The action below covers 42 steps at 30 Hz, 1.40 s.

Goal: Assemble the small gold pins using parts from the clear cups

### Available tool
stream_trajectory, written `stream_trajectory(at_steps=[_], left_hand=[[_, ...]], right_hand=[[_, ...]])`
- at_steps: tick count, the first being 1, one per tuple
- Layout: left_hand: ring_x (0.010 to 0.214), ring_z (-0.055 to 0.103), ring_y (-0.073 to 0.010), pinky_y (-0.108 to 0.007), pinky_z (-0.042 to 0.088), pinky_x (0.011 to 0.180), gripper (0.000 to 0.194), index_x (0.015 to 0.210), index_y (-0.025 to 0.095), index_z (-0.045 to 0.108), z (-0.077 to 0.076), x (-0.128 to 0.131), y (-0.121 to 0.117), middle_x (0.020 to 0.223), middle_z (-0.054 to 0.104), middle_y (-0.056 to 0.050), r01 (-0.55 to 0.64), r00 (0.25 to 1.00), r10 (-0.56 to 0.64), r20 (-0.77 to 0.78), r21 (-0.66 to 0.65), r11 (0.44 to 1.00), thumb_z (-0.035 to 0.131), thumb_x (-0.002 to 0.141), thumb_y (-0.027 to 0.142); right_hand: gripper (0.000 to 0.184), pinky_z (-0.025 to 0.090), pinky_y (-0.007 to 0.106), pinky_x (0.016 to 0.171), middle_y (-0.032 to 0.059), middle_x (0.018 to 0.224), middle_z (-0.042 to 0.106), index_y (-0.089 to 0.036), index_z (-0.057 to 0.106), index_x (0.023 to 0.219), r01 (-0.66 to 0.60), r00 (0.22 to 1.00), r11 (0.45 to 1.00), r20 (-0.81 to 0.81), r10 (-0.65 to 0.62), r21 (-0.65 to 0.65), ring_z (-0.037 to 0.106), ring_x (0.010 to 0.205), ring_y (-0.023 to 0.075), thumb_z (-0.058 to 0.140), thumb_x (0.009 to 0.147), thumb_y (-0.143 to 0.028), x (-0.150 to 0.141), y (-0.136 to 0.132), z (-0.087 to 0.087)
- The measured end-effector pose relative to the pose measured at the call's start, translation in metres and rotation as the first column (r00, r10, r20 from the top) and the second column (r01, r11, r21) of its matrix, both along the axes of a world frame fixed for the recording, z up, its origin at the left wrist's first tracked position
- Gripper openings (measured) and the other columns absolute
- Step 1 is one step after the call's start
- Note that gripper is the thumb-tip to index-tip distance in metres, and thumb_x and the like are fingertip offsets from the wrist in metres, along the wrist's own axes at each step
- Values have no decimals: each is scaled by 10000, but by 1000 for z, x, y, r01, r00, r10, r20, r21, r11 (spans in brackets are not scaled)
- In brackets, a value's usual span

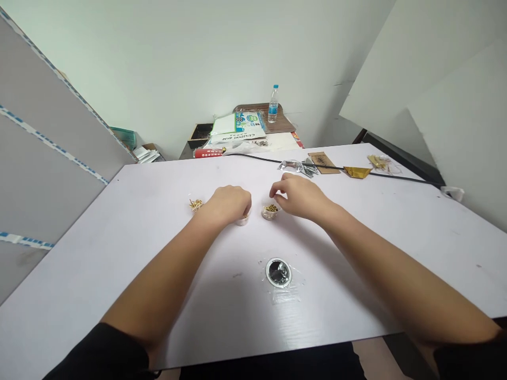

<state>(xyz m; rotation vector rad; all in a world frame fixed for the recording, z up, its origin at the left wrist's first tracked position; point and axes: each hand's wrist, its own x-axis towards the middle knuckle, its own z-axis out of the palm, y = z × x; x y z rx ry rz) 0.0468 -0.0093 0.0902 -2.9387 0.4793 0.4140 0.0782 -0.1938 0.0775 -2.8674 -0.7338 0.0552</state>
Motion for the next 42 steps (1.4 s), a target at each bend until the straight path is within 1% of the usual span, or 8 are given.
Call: stream_trajectory(at_steps=[4, 12, 25, 29, 32, 37, 39, 42], left_hand=[[770, 634, -240, -278, 353, 577, 253, 751, 185, 729, 2, -2, -4, 887, 714, -90, 36, 999, -36, -4, 53, 998, 563, 624, 42], [687, 643, -273, -294, 310, 521, 249, 727, 129, 712, 0, -3, -7, 700, 667, -128, 97, 994, -102, 36, 122, 988, 545, 598, -2], [637, 589, -215, -296, 260, 522, 227, 647, 159, 657, -7, 2, 5, 699, 647, -86, 173, 980, -181, 78, 93, 980, 517, 581, -7], [712, 587, -197, -290, 304, 565, 216, 738, 198, 684, -3, 3, 15, 796, 682, -51, 192, 978, -187, 94, -47, 980, 520, 710, 60], [809, 608, -185, -281, 372, 644, 233, 891, 235, 711, 7, 0, 26, 903, 709, -12, 180, 981, -163, 101, -200, 963, 512, 821, 137], [848, 646, -121, -218, 457, 746, 246, 968, 209, 729, 16, -11, 40, 954, 725, 15, 253, 965, -160, 206, -586, 770, 520, 862, 133], [842, 660, -113, -204, 470, 747, 238, 968, 191, 733, 10, -13, 42, 932, 732, 10, 258, 962, -129, 240, -649, 716, 528, 862, 129], [860, 675, -131, -231, 468, 765, 231, 965, 210, 741, -5, -12, 40, 949, 745, 19, 245, 961, -119, 250, -564, 788, 545, 865, 137]], right_hand=[[147, 332, 253, 573, 78, 1089, 589, -244, 768, 915, -108, 982, 971, -175, 71, -212, 575, 834, 189, 690, 790, -246, 12, 19, 10], [267, 369, 242, 588, 83, 1125, 629, -239, 779, 905, -134, 972, 949, -225, 71, -284, 586, 953, 235, 687, 706, -88, 17, 35, 6], [114, 355, 256, 591, 75, 990, 671, -203, 735, 886, -188, 968, 969, -197, 155, -159, 599, 808, 198, 655, 806, -191, 31, 16, 0], [126, 396, 261, 690, 63, 1018, 646, -178, 692, 860, -295, 951, 955, -87, 298, 39, 578, 842, 169, 577, 846, -128, 35, 3, 9], [77, 430, 250, 710, 47, 910, 650, -160, 651, 843, -413, 901, 828, 37, 432, 379, 579, 830, 150, 587, 874, -190, 29, -4, 12], [217, 435, 229, 597, 36, 775, 595, -146, 575, 851, -208, 958, 366, 113, 263, 907, 552, 665, 110, 604, 904, -354, -12, 1, -10], [257, 431, 221, 550, 24, 728, 575, -147, 561, 862, -72, 940, 305, -38, 340, 949, 541, 607, 100, 605, 908, -396, -32, 4, -26], [304, 427, 221, 545, 15, 704, 556, -151, 547, 857, 82, 919, 283, -182, 349, 956, 529, 598, 96, 616, 897, -444, -53, 7, -50]])
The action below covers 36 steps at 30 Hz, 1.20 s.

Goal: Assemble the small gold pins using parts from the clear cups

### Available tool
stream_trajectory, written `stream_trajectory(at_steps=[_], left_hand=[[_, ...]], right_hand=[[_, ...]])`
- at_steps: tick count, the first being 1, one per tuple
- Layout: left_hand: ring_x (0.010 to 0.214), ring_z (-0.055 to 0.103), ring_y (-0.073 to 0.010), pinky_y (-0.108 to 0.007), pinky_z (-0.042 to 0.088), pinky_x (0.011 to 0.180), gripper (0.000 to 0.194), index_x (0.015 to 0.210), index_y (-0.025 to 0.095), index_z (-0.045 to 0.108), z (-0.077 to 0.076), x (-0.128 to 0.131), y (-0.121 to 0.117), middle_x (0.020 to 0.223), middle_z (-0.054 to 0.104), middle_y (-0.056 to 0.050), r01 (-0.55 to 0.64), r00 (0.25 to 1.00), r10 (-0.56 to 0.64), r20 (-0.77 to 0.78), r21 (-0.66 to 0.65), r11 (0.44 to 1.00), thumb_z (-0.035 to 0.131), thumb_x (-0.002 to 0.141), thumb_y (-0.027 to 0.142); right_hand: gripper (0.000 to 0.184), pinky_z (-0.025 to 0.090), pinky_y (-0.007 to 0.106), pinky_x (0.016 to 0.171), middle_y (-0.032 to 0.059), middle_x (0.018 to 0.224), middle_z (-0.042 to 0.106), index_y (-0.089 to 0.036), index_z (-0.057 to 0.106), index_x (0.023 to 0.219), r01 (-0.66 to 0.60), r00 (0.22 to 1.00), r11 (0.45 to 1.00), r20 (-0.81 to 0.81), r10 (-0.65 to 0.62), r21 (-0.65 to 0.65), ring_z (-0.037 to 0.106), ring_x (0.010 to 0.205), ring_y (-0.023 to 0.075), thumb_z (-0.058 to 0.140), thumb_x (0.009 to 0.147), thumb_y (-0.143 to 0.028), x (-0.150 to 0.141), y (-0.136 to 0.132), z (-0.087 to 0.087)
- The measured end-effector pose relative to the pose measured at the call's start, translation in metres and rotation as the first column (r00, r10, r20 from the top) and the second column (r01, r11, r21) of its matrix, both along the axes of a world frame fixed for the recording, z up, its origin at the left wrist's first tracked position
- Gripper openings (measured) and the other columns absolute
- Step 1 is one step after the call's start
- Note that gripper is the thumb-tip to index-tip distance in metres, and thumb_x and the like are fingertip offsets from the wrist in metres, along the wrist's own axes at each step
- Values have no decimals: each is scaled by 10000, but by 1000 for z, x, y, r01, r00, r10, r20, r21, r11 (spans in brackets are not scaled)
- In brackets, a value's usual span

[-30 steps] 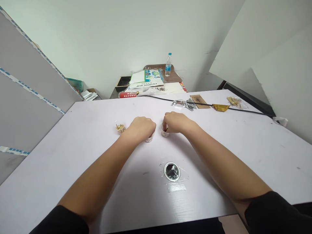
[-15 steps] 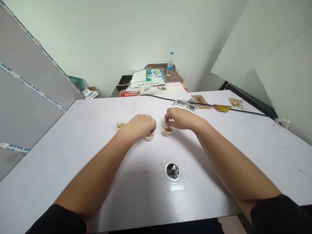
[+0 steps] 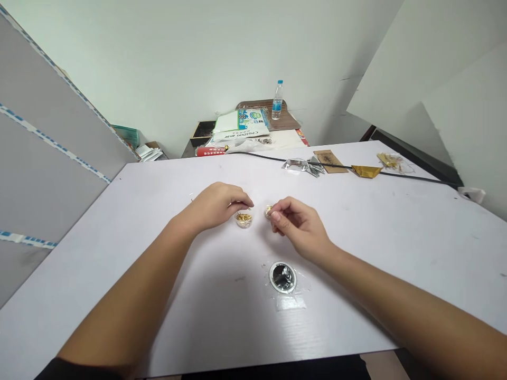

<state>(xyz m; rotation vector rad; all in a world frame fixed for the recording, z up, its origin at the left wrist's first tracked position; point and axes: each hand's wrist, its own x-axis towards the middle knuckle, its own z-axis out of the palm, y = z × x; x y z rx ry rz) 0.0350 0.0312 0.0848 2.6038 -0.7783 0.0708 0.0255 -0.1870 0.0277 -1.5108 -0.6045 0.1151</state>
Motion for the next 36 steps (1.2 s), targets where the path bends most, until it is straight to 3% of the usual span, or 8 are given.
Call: stream_trajectory(at_steps=[3, 6, 13, 23, 36], left_hand=[[873, 682, -152, -262, 457, 772, 237, 959, 255, 748, -10, 4, -1, 973, 750, 39, -34, 999, 32, 15, 145, 989, 553, 867, 158], [861, 688, -159, -263, 451, 764, 216, 958, 262, 755, -11, 6, -1, 972, 755, 33, -47, 999, 42, 31, 191, 981, 577, 860, 188], [836, 674, -153, -248, 432, 734, 184, 955, 249, 770, -11, 8, 5, 906, 756, 4, -5, 998, -8, 60, 214, 977, 617, 854, 226], [798, 667, -122, -226, 447, 729, 180, 938, 238, 762, -14, 11, 10, 907, 750, 18, 17, 994, -22, 110, 50, 999, 611, 844, 216], [880, 629, -149, -259, 444, 808, 209, 936, 206, 731, -14, 10, 11, 923, 726, -7, 80, 995, -81, 60, 29, 996, 545, 849, 167]], right_hand=[[349, 432, 235, 571, 7, 678, 528, -157, 547, 850, 49, 998, 999, -46, -50, -19, 510, 601, 101, 619, 878, -498, -7, 2, -20], [363, 419, 243, 576, 14, 692, 523, -155, 557, 841, 60, 997, 994, -50, -65, -92, 493, 606, 105, 606, 876, -513, -7, 3, -32], [305, 393, 240, 568, 2, 663, 490, -149, 568, 849, 85, 995, 989, -36, -90, -121, 480, 593, 104, 590, 886, -451, -4, 2, -36], [374, 388, 227, 557, 10, 665, 525, -149, 578, 856, 67, 995, 989, -63, -76, -135, 483, 585, 102, 602, 867, -522, -3, 1, -37], [384, 385, 227, 555, -1, 649, 502, -152, 556, 831, 53, 993, 991, -96, -65, -126, 479, 576, 100, 604, 862, -531, -2, 1, -37]])
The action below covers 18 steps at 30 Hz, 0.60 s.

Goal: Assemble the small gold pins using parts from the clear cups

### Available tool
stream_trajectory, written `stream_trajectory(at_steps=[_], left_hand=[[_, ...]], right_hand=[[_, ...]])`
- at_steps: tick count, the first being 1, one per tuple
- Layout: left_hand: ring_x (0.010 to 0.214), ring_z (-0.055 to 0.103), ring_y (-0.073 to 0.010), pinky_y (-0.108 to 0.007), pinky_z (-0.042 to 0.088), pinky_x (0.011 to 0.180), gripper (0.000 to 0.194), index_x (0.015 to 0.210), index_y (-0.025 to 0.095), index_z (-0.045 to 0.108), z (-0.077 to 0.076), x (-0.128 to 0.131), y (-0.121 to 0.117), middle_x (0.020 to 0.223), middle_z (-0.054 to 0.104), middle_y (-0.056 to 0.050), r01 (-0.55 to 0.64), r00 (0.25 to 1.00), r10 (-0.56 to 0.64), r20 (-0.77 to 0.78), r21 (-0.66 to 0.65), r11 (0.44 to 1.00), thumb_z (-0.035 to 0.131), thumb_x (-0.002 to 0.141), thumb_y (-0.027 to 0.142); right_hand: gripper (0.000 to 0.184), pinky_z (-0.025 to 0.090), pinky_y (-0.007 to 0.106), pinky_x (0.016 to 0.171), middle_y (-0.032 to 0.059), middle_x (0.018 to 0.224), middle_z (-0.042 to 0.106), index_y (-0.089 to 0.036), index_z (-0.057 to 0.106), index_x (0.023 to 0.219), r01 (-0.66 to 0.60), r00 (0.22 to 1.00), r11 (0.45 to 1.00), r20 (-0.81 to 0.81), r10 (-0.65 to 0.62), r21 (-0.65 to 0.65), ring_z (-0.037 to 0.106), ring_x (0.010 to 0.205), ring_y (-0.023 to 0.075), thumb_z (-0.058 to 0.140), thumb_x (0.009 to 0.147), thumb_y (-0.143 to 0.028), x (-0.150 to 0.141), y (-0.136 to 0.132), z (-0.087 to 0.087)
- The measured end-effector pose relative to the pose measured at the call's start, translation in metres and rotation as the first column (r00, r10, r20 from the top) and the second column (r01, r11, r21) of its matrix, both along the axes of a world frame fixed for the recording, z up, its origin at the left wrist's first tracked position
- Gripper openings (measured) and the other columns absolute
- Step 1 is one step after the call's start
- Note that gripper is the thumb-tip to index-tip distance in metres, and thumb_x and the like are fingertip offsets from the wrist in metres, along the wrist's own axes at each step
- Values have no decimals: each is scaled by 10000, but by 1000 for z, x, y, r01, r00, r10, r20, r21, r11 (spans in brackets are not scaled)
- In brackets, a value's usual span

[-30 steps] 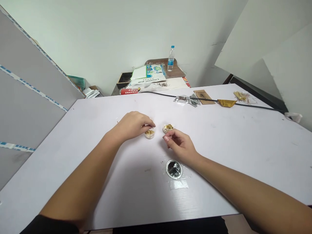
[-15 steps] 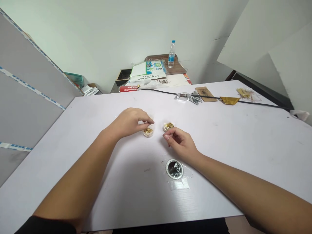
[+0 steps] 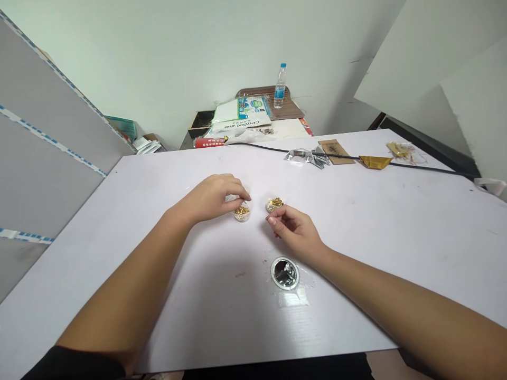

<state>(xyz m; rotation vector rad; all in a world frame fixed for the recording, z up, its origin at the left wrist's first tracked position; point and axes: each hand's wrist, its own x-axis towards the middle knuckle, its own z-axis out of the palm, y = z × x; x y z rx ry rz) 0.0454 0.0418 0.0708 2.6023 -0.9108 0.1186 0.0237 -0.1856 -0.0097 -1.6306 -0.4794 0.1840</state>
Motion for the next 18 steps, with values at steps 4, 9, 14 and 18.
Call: stream_trajectory(at_steps=[4, 9, 14, 18], left_hand=[[876, 625, -145, -256, 436, 798, 218, 953, 197, 723, 1, -1, 0, 924, 713, -10, -9, 1000, 9, -13, 8, 1000, 533, 854, 158], [854, 621, -139, -253, 437, 783, 224, 972, 193, 719, 1, 0, -1, 925, 695, -21, -10, 1000, 10, -20, 16, 1000, 519, 873, 171], [889, 621, -159, -278, 450, 805, 248, 1013, 192, 713, -1, 1, 0, 932, 687, -39, -49, 998, 49, -30, 27, 998, 485, 914, 189], [870, 630, -141, -261, 471, 793, 230, 993, 182, 714, 1, -4, -6, 926, 684, -37, -82, 996, 76, -42, -159, 984, 505, 899, 162]], right_hand=[[376, 378, 224, 551, -4, 643, 499, -151, 552, 838, -7, 1000, 1000, -3, 7, 5, 470, 571, 99, 603, 865, -522, 0, 0, 0], [401, 385, 228, 555, -1, 641, 509, -155, 545, 837, -16, 1000, 1000, -11, 16, -2, 474, 575, 104, 597, 864, -552, 0, 0, 0], [414, 397, 229, 560, 2, 644, 524, -152, 543, 830, -19, 1000, 1000, -18, 19, 5, 486, 578, 99, 605, 861, -561, 1, -1, 0], [420, 426, 227, 556, 8, 665, 562, -152, 545, 847, -39, 992, 992, -112, 53, 120, 524, 589, 98, 659, 825, -555, 2, 1, 1]])
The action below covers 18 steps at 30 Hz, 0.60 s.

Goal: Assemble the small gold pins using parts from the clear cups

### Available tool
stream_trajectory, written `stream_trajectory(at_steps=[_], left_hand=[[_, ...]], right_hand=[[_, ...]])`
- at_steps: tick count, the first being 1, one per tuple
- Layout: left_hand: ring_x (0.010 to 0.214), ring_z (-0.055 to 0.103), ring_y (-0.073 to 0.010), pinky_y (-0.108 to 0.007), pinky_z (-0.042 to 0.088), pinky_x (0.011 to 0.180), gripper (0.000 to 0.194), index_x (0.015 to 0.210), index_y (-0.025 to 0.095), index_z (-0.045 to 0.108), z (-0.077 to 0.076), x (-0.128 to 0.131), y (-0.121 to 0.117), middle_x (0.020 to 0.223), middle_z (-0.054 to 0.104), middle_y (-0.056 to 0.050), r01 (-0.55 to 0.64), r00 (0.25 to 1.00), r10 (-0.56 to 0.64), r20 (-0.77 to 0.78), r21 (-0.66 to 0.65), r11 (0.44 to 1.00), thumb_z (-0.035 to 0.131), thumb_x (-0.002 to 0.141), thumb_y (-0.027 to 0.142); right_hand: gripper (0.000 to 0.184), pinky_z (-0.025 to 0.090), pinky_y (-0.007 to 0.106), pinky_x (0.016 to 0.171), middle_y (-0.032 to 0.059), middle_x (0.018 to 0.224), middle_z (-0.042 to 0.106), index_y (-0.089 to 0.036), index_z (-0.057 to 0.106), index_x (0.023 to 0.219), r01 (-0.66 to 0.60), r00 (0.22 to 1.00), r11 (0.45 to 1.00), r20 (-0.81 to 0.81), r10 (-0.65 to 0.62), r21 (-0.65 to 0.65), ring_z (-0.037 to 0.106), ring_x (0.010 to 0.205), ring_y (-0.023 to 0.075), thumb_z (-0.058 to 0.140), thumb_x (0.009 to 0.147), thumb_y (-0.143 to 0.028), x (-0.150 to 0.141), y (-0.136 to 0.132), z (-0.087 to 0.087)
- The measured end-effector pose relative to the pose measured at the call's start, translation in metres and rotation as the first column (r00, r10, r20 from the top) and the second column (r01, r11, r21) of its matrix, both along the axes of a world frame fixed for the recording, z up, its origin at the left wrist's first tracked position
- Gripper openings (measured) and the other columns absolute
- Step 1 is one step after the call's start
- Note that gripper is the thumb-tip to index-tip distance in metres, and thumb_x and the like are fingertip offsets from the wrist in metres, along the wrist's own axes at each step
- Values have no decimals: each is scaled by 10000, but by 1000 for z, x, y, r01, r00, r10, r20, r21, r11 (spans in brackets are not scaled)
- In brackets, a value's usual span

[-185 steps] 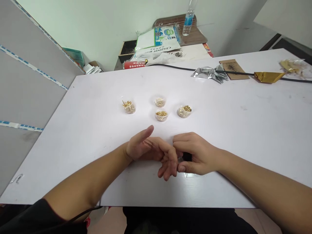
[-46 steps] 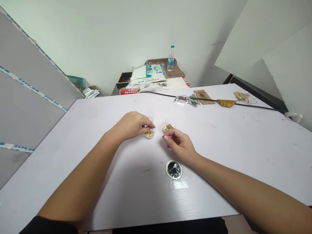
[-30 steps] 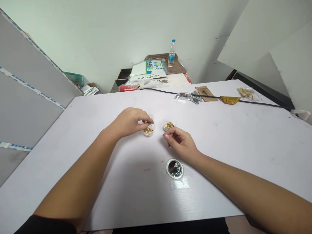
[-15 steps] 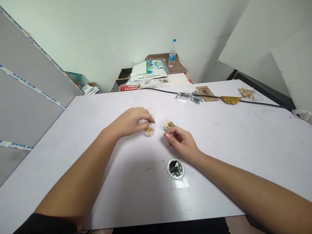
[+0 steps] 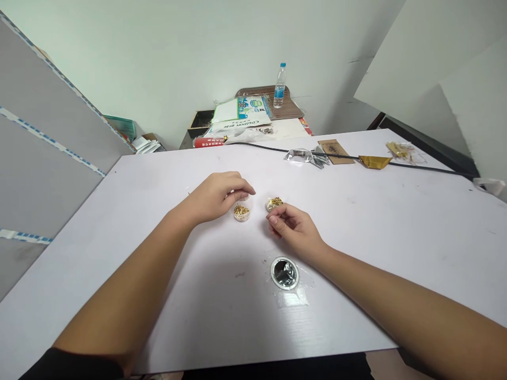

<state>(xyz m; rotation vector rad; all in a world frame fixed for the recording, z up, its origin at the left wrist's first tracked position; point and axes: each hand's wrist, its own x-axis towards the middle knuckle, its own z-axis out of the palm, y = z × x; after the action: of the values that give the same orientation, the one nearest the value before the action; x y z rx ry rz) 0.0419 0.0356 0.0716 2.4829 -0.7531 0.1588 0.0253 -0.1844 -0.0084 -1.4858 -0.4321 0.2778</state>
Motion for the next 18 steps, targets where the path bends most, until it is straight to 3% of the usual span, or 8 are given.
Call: stream_trajectory(at_steps=[2, 4, 6, 8, 11, 13, 15, 18], left_hand=[[838, 632, -138, -254, 484, 756, 189, 971, 174, 709, 1, -5, -11, 912, 687, -39, -47, 999, 42, -31, -175, 983, 541, 883, 177], [749, 626, -129, -243, 491, 671, 161, 963, 153, 693, -1, -13, -27, 859, 674, -46, -137, 983, 76, -165, -403, 905, 578, 873, 221], [633, 599, -114, -232, 478, 579, 179, 966, 134, 663, -6, -24, -46, 751, 639, -34, -269, 938, 65, -341, -596, 757, 606, 866, 270], [599, 575, -99, -225, 486, 587, 159, 938, 127, 638, -14, -36, -64, 673, 597, -12, -392, 888, 61, -456, -681, 619, 633, 849, 259], [599, 547, -85, -220, 496, 589, 184, 993, 158, 577, -27, -55, -82, 692, 563, 19, -526, 837, 59, -544, -772, 356, 643, 846, 247], [599, 541, -76, -223, 504, 619, 257, 1058, 180, 531, -33, -64, -87, 703, 556, 38, -588, 795, -12, -606, -777, 226, 657, 840, 231], [610, 542, -67, -214, 501, 649, 279, 1058, 182, 512, -39, -70, -88, 705, 557, 46, -613, 777, -54, -627, -773, 162, 675, 836, 229], [628, 539, -60, -200, 480, 670, 274, 1038, 180, 511, -47, -75, -87, 694, 557, 50, -604, 786, -49, -616, -783, 149, 688, 846, 259]], right_hand=[[424, 445, 221, 543, 13, 688, 580, -152, 547, 872, -17, 996, 995, -83, 25, 99, 554, 606, 103, 703, 796, -538, 0, 1, 1], [406, 457, 215, 529, 14, 700, 587, -152, 554, 889, -16, 990, 982, -136, 42, 188, 569, 609, 103, 729, 787, -504, 0, 2, 3], [371, 467, 216, 513, 14, 707, 590, -158, 558, 890, 8, 990, 965, -139, 30, 261, 577, 604, 103, 728, 801, -475, -2, 2, 6], [325, 489, 229, 508, 19, 724, 601, -166, 558, 884, 24, 996, 957, -84, 1, 290, 596, 616, 114, 704, 832, -452, -6, 0, 10], [182, 536, 253, 556, 42, 765, 633, -164, 576, 896, 0, 987, 984, 161, -29, 180, 625, 655, 122, 632, 903, -337, -14, -3, 14], [77, 545, 253, 581, 50, 786, 650, -159, 596, 911, 22, 924, 997, 379, -46, 68, 628, 658, 114, 593, 924, -235, -18, -5, 15], [40, 549, 256, 604, 47, 783, 658, -159, 611, 922, 84, 841, 996, 538, -64, -12, 634, 667, 115, 573, 927, -169, -19, -5, 13], [56, 542, 254, 623, 35, 764, 658, -162, 622, 924, 189, 709, 981, 697, -110, -38, 635, 689, 120, 576, 920, -130, -16, -6, 11]])
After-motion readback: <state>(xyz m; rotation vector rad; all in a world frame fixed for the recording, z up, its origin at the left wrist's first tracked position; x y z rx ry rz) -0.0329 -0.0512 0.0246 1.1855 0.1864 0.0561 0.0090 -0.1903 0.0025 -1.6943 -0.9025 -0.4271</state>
